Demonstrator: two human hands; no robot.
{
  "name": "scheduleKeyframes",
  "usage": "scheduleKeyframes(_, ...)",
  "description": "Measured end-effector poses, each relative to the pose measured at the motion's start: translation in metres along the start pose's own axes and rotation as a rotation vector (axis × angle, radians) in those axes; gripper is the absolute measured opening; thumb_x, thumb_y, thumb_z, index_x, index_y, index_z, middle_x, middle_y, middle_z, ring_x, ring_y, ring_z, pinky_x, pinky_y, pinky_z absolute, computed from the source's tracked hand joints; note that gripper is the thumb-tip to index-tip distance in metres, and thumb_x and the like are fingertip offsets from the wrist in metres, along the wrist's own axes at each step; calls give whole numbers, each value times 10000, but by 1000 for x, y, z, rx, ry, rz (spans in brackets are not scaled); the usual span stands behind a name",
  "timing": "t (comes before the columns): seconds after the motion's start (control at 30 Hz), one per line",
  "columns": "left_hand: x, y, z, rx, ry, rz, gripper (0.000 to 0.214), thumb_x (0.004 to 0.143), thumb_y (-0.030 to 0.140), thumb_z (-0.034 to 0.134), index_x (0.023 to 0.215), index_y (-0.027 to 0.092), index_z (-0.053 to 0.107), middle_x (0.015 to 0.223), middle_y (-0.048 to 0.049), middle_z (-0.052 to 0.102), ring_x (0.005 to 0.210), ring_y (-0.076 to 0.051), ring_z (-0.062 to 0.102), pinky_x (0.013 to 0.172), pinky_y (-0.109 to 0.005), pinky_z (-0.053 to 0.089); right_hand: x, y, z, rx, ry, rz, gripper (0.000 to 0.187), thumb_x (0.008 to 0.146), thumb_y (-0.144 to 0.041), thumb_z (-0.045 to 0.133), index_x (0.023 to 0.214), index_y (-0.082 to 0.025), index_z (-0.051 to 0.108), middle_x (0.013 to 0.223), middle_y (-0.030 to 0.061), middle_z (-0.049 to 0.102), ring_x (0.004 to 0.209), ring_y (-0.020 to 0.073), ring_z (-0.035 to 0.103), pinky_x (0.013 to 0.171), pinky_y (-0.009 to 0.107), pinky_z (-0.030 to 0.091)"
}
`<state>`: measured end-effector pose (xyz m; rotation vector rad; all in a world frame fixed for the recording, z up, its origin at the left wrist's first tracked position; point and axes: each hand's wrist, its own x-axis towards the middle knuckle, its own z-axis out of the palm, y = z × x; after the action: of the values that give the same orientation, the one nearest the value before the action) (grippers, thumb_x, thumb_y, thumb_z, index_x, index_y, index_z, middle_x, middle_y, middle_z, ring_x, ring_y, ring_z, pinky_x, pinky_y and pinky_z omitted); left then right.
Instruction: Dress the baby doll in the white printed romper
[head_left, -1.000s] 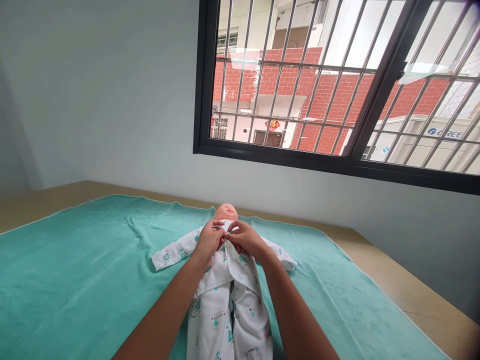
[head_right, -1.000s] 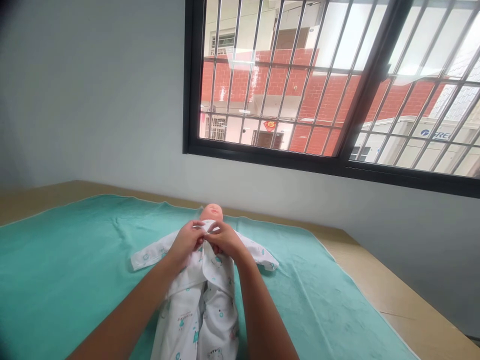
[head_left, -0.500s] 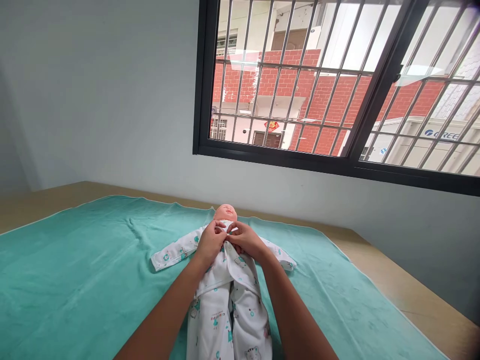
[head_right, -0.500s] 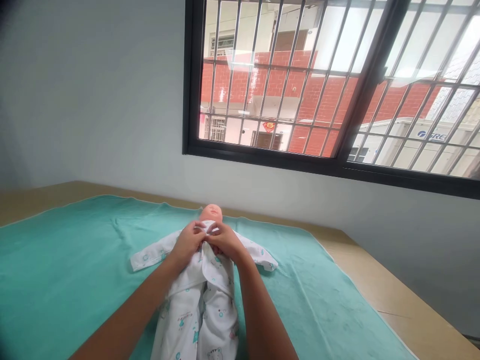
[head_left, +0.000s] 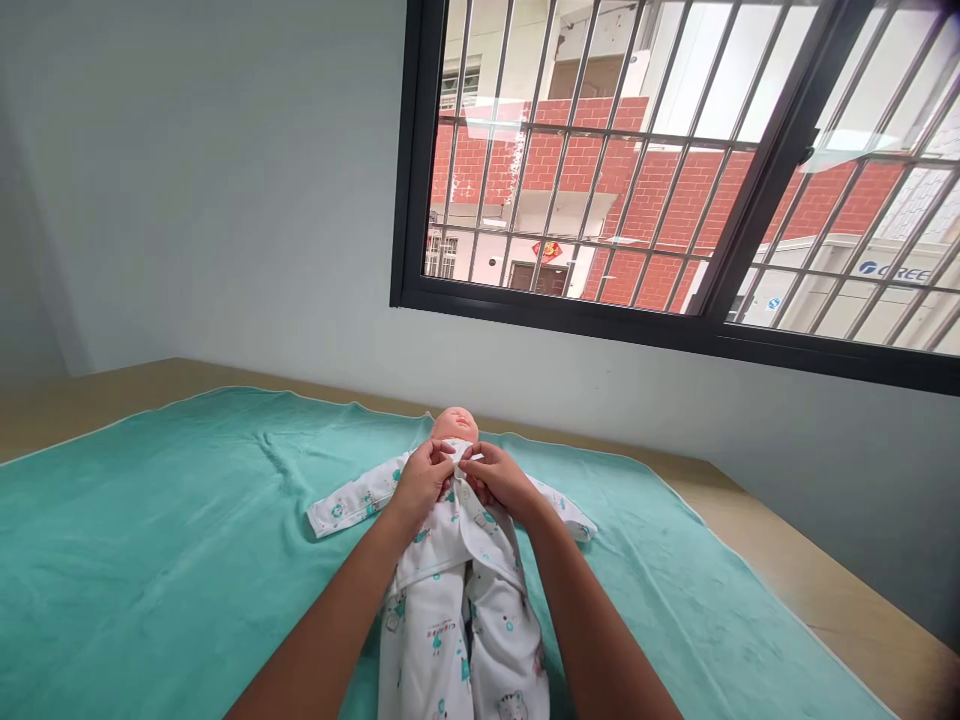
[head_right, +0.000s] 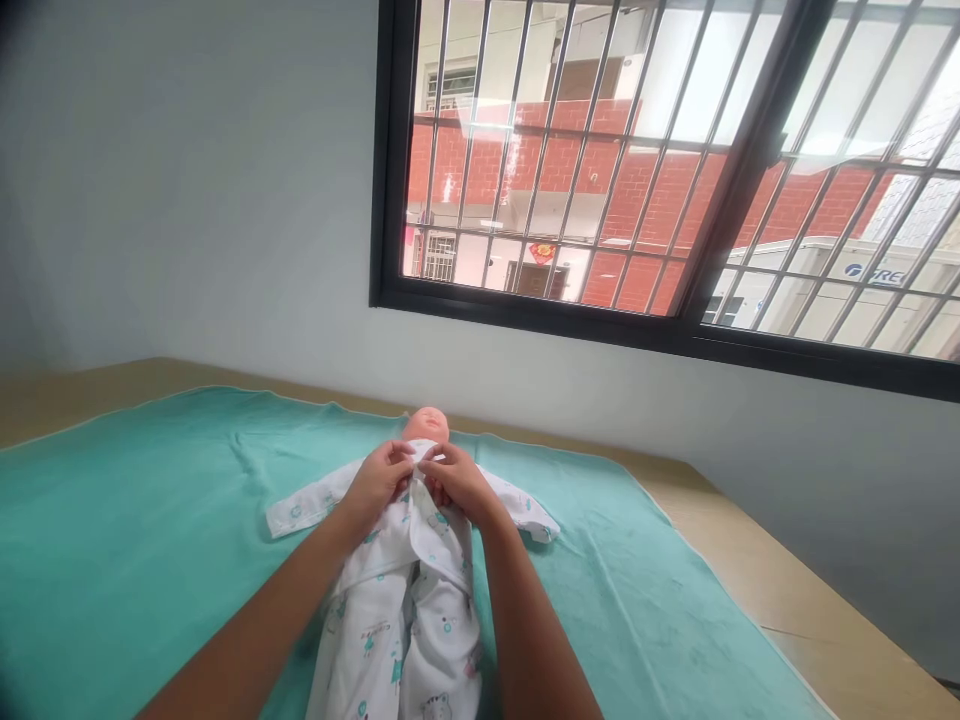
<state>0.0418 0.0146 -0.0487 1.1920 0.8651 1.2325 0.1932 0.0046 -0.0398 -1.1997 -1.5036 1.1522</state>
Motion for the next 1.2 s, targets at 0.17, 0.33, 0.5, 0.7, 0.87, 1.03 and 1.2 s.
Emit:
scheduleKeyframes(0.17,1,-2,0,-13,4,3,294,631,154,562,921,191,530,523,100,464,418,-55,416,379,-160,265,1,-2,2,7,12,22,135,770,-304,606,827,-205,534,484,-87,521,354,62,407,359,180,292)
scheduleKeyframes(0.33,2,-3,1,-26,2,4,318,618,148,561,933,184,536,528,101,458,417,-52,414,379,-161,266,2,-3,5,-1,33,39,81,760,-265,576,798,-211,529,490,-84,520,345,61,401,341,181,271)
scheduleKeyframes(0.5,3,-4,1,-30,8,2,317,607,152,573,922,180,551,517,101,456,413,-55,418,377,-163,258,3,-3,7,-34,67,54,69,755,-260,562,778,-210,520,485,-80,518,335,57,391,339,181,265)
scheduleKeyframes(0.7,2,-4,-1,-58,-11,11,316,596,156,581,904,197,523,533,109,455,411,-50,411,384,-167,256,6,-1,8,-52,81,64,51,741,-236,542,749,-207,501,490,-73,529,329,57,388,334,185,257)
scheduleKeyframes(0.87,1,-4,-2,-76,-3,15,313,590,161,585,888,202,498,548,108,462,422,-50,422,395,-168,274,6,-1,8,-57,85,62,53,731,-234,539,733,-207,494,494,-71,528,330,55,389,338,185,260)
scheduleKeyframes(1.03,1,-4,-1,-89,2,17,286,558,141,597,802,209,464,541,115,460,403,-39,387,389,-172,248,5,-1,7,-54,82,59,70,733,-248,551,729,-208,494,496,-66,538,335,56,385,347,185,261)
scheduleKeyframes(1.2,1,-4,-1,-108,-12,24,284,549,137,572,792,215,448,536,121,457,409,-41,389,391,-176,256,6,0,7,-45,80,55,78,736,-255,554,721,-208,494,497,-69,534,334,55,388,348,186,257)
